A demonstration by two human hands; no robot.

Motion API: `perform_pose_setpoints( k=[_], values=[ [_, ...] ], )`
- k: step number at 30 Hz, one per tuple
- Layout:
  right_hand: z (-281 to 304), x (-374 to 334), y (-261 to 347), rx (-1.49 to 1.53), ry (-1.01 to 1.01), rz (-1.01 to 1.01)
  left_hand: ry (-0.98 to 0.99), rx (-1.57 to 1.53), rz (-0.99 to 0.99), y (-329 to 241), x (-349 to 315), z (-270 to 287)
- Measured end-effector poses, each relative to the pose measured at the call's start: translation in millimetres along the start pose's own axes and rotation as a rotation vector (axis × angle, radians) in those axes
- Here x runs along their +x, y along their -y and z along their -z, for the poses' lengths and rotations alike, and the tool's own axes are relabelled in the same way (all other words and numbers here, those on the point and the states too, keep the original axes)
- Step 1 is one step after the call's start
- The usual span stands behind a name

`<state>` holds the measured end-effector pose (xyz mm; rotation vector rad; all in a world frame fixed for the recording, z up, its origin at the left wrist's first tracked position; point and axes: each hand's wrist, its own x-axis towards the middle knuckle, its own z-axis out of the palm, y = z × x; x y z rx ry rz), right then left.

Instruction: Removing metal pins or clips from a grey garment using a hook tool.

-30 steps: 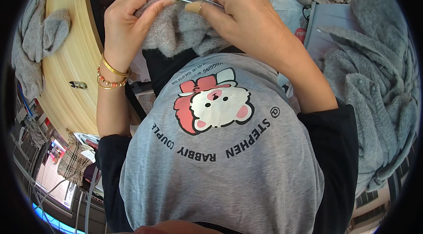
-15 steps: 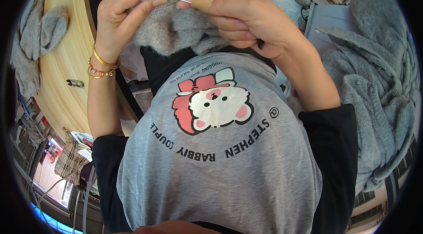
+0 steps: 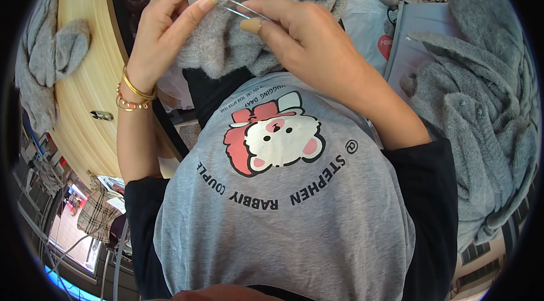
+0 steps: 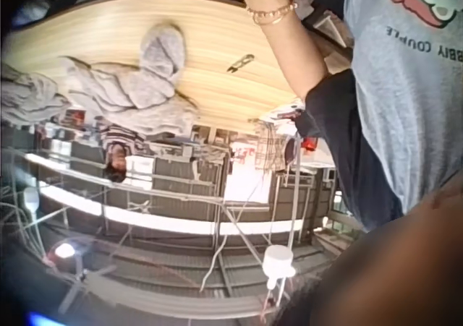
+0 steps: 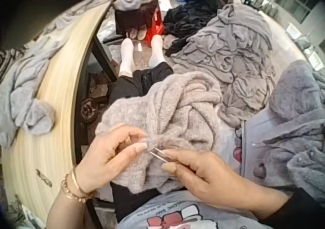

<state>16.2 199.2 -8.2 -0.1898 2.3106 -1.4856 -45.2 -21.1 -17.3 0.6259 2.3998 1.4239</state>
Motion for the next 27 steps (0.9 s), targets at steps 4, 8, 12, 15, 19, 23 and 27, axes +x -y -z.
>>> perform_pose_setpoints(
  k=[4, 8, 12, 15, 19, 23, 27],
  values=[
    [0, -2, 4, -0.001, 0.011, -0.010, -0.070, 0.238, -0.180, -7, 4, -8],
    [-3, -1, 5, 0.051, -0.009, -0.002, -0.098, 0.375, -0.308, -3, 7, -13],
    [-7, -2, 1, 0.249, 0.011, -0.043, -0.114, 0.525, -0.509, -6, 9, -15],
    [-8, 2, 7, 0.393, 0.060, -0.131, -0.204, 0.503, -0.528, -4, 7, -21],
    [-9, 2, 17, 0.735, 0.118, -0.329, -0.294, 0.541, -0.560, 1, 9, -27],
    [-10, 5, 19, 1.072, 0.164, -0.455, -0.371, 0.459, -0.514, 0, 10, -26],
    [-8, 3, 27, 1.274, 0.178, -0.496, -0.338, 0.253, -0.261, -29, 13, -17]
  ],
)
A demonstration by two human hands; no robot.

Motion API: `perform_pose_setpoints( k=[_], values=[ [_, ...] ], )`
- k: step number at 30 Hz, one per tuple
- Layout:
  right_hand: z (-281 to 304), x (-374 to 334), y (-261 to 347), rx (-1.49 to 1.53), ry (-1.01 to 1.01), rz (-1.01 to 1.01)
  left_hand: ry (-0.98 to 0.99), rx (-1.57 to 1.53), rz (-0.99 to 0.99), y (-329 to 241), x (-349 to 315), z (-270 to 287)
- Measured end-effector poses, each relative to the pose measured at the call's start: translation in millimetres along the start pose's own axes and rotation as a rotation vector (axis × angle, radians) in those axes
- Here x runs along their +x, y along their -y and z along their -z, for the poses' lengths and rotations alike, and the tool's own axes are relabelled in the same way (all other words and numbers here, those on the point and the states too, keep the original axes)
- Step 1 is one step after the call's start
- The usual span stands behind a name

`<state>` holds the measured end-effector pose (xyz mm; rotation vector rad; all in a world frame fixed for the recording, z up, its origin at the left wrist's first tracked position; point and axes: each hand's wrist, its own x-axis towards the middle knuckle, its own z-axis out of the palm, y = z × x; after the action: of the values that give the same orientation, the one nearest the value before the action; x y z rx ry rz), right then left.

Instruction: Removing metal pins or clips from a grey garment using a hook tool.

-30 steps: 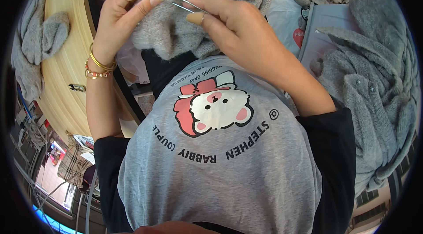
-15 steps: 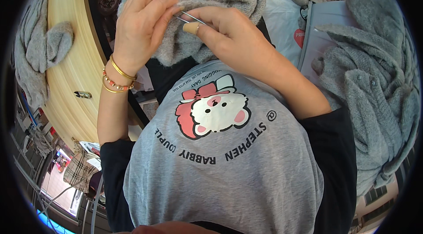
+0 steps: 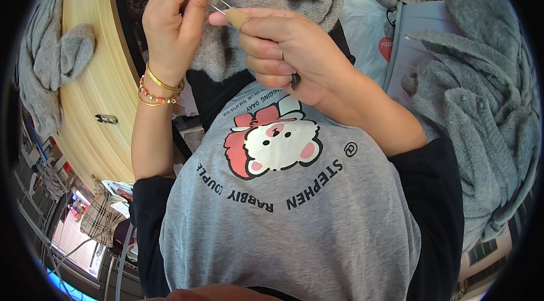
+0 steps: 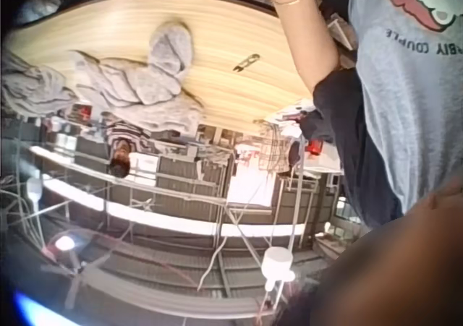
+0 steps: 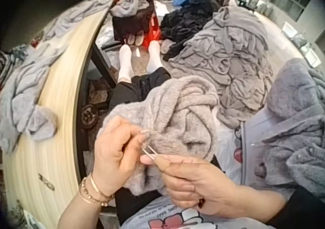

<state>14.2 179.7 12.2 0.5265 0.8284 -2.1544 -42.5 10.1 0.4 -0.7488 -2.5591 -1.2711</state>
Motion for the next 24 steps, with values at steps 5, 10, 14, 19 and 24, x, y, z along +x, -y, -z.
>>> perform_pose_setpoints(
  k=[5, 10, 14, 19, 24],
  values=[
    [5, 1, -2, -0.208, -0.013, 0.068, 0.046, -0.115, 0.136, 3, -2, 2],
    [27, 14, -12, -1.237, -0.206, 0.755, 0.098, -0.136, 0.230, 4, -2, 6],
    [14, 4, 4, -1.099, -0.190, 0.546, 0.194, -0.252, 0.249, 29, -9, 7],
    [12, -4, 17, -0.720, -0.018, 0.143, 0.339, -0.421, 0.260, 43, -19, 14],
    [18, -2, 23, -0.709, -0.041, 0.158, 0.306, -0.101, -0.016, 33, -15, 20]
  ],
)
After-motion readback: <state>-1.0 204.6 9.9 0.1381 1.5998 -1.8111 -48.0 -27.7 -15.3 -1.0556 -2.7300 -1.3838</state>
